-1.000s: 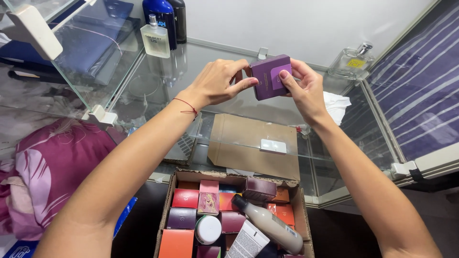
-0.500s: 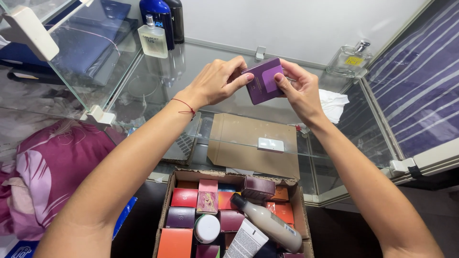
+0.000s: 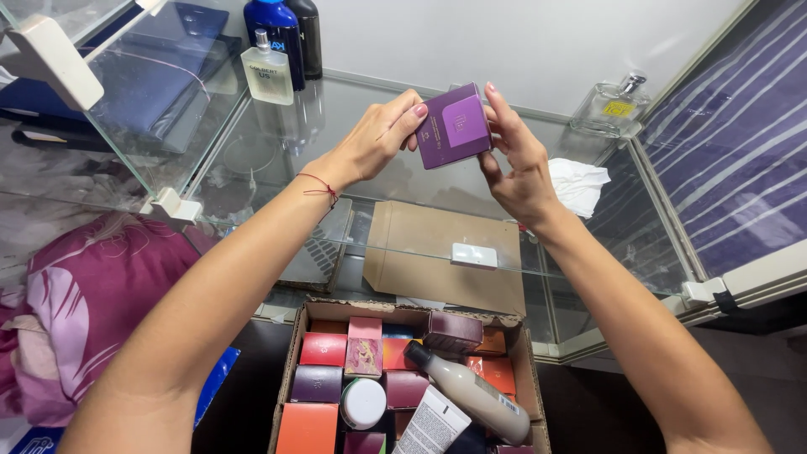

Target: Arranging and organizing various cosmetic boxes and bottles on a glass shelf and inside a cardboard box, including wiping a bottle with a tissue.

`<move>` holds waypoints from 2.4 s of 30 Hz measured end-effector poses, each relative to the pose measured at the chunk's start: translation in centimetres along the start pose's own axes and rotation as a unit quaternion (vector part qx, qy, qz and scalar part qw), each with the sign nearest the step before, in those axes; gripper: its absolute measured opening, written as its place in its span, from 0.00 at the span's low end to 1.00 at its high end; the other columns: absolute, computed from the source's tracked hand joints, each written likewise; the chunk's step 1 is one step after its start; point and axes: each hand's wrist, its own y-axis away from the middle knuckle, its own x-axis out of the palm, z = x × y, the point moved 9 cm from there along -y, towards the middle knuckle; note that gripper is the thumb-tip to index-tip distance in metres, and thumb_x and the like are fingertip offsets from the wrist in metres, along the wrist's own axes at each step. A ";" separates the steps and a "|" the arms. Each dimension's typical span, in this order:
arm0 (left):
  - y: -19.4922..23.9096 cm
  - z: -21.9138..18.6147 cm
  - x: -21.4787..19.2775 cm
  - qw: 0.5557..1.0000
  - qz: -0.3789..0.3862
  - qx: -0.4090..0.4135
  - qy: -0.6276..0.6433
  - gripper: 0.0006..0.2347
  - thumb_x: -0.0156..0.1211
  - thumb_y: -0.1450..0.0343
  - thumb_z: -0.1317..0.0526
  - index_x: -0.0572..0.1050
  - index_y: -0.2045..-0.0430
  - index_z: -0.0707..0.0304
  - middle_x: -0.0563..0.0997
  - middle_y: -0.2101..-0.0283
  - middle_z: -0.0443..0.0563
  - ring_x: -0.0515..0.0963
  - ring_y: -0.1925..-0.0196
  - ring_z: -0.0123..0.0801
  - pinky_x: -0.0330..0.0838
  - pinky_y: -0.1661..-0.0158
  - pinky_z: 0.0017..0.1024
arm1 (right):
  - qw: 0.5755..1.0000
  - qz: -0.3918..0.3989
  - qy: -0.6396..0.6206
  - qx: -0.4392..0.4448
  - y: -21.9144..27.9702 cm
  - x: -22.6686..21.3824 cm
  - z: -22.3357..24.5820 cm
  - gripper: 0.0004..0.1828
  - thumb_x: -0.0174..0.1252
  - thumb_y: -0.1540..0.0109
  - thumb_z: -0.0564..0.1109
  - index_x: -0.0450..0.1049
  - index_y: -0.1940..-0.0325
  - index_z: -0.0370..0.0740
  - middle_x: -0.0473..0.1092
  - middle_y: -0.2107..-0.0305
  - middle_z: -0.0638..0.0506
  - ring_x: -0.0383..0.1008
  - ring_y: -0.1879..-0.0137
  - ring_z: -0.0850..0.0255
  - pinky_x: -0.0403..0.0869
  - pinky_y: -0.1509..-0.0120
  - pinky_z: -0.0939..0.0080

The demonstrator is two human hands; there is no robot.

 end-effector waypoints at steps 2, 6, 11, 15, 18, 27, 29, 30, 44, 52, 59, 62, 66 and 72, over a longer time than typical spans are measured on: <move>-0.6 1.4 0.4 1.000 0.001 0.024 -0.004 0.19 0.34 0.22 0.44 0.67 0.71 0.54 0.75 0.77 0.45 0.73 0.71 0.33 0.66 0.64 0.30 | 0.998 -0.018 0.064 -0.014 -0.2 -0.3 -0.1 0.36 0.57 0.33 0.31 0.55 0.21 0.42 0.68 0.42 0.39 0.70 0.38 0.50 0.74 0.34 0.51; -0.6 1.5 0.8 0.998 0.010 0.050 -0.020 0.22 0.32 0.21 0.45 0.71 0.77 0.54 0.76 0.81 0.49 0.76 0.72 0.38 0.71 0.65 0.33 | 0.986 -0.064 0.148 -0.046 0.0 -1.1 -0.4 0.28 0.67 0.37 0.32 0.74 0.32 0.44 0.69 0.66 0.53 0.72 0.60 0.59 0.75 0.49 0.56; -0.8 3.4 1.2 0.999 0.008 0.037 -0.026 0.23 0.35 0.22 0.49 0.70 0.86 0.54 0.72 0.84 0.50 0.72 0.76 0.38 0.68 0.67 0.32 | 0.981 -0.074 0.178 -0.040 0.2 -1.0 -0.5 0.21 0.71 0.36 0.44 0.78 0.39 0.48 0.62 0.71 0.58 0.65 0.66 0.63 0.72 0.56 0.60; -0.8 2.5 0.9 0.998 -0.008 0.057 -0.041 0.26 0.32 0.21 0.50 0.73 0.87 0.55 0.74 0.83 0.50 0.72 0.76 0.39 0.69 0.67 0.33 | 0.985 -0.077 0.148 -0.044 -0.5 -1.0 1.5 0.20 0.68 0.34 0.55 0.77 0.43 0.46 0.59 0.57 0.55 0.65 0.57 0.60 0.75 0.51 0.59; -0.1 0.5 -0.1 0.997 -0.026 0.053 -0.057 0.29 0.26 0.21 0.48 0.78 0.84 0.53 0.81 0.81 0.49 0.78 0.75 0.39 0.73 0.66 0.33 | 0.994 -0.072 0.081 -0.008 -1.0 -1.0 2.4 0.18 0.66 0.32 0.47 0.70 0.42 0.38 0.66 0.48 0.47 0.72 0.47 0.54 0.77 0.46 0.55; 0.8 -1.0 0.0 0.987 -0.048 0.080 -0.127 0.16 0.47 0.22 0.43 0.79 0.61 0.49 0.81 0.75 0.44 0.76 0.71 0.34 0.74 0.66 0.33 | 0.977 -0.103 -0.076 0.172 0.7 -1.7 -3.6 0.15 0.61 0.29 0.49 0.69 0.43 0.39 0.74 0.62 0.53 0.73 0.60 0.71 0.80 0.55 0.68; 0.7 -1.6 0.4 0.985 -0.044 0.084 -0.141 0.16 0.52 0.24 0.43 0.78 0.64 0.53 0.80 0.76 0.46 0.76 0.72 0.37 0.73 0.66 0.36 | 0.975 -0.098 -0.084 0.180 0.6 -1.5 -3.2 0.16 0.61 0.29 0.49 0.70 0.42 0.39 0.74 0.60 0.52 0.74 0.59 0.71 0.81 0.55 0.67; 0.7 -1.9 0.6 0.983 -0.039 0.089 -0.156 0.16 0.57 0.26 0.43 0.77 0.67 0.57 0.80 0.77 0.49 0.77 0.73 0.40 0.73 0.67 0.38 | 0.973 -0.093 -0.092 0.188 0.6 -1.3 -3.1 0.17 0.60 0.30 0.50 0.71 0.41 0.39 0.75 0.58 0.52 0.75 0.59 0.71 0.82 0.55 0.67; -0.3 0.6 1.0 0.982 -0.031 0.059 -0.177 0.20 0.46 0.23 0.39 0.71 0.76 0.51 0.71 0.84 0.45 0.74 0.77 0.37 0.69 0.71 0.33 | 0.973 -0.085 -0.095 0.191 0.5 -1.0 -2.8 0.21 0.46 0.25 0.55 0.74 0.37 0.40 0.74 0.59 0.47 0.77 0.58 0.62 0.84 0.55 0.54; 0.4 -0.3 0.9 0.986 -0.031 0.072 -0.148 0.19 0.49 0.23 0.42 0.72 0.76 0.54 0.72 0.83 0.50 0.75 0.77 0.42 0.70 0.70 0.36 | 0.975 -0.028 -0.135 0.177 0.7 -0.3 -3.6 0.27 0.65 0.33 0.42 0.68 0.31 0.36 0.74 0.59 0.45 0.77 0.58 0.63 0.84 0.53 0.55; 1.3 -0.7 -0.8 0.984 -0.087 0.079 -0.134 0.25 0.31 0.21 0.39 0.71 0.78 0.51 0.72 0.85 0.41 0.73 0.80 0.32 0.68 0.70 0.29 | 0.990 -0.070 -0.075 0.102 1.4 -2.6 5.5 0.27 0.63 0.33 0.37 0.66 0.31 0.29 0.72 0.51 0.40 0.73 0.50 0.59 0.80 0.46 0.59; 1.5 -0.5 -1.1 0.985 -0.095 0.058 -0.134 0.28 0.28 0.23 0.38 0.71 0.79 0.55 0.75 0.80 0.41 0.72 0.78 0.33 0.63 0.71 0.32 | 0.992 -0.053 -0.040 0.106 4.0 -2.2 10.7 0.28 0.63 0.35 0.43 0.67 0.33 0.30 0.72 0.47 0.40 0.73 0.49 0.56 0.81 0.48 0.60; 1.5 -0.1 -1.0 0.979 -0.103 0.032 -0.175 0.27 0.25 0.24 0.38 0.70 0.79 0.53 0.75 0.79 0.40 0.70 0.77 0.39 0.63 0.70 0.35 | 0.992 0.118 0.037 -0.006 7.9 2.0 18.4 0.27 0.71 0.41 0.40 0.70 0.40 0.37 0.76 0.53 0.43 0.78 0.54 0.57 0.81 0.51 0.63; 1.4 0.9 -1.2 0.974 -0.119 -0.002 -0.191 0.26 0.27 0.23 0.39 0.70 0.81 0.52 0.70 0.84 0.44 0.71 0.78 0.44 0.63 0.71 0.37 | 0.933 0.336 0.047 -0.122 15.0 9.8 26.4 0.15 0.37 0.26 0.34 0.69 0.42 0.31 0.71 0.50 0.41 0.73 0.41 0.46 0.75 0.54 0.50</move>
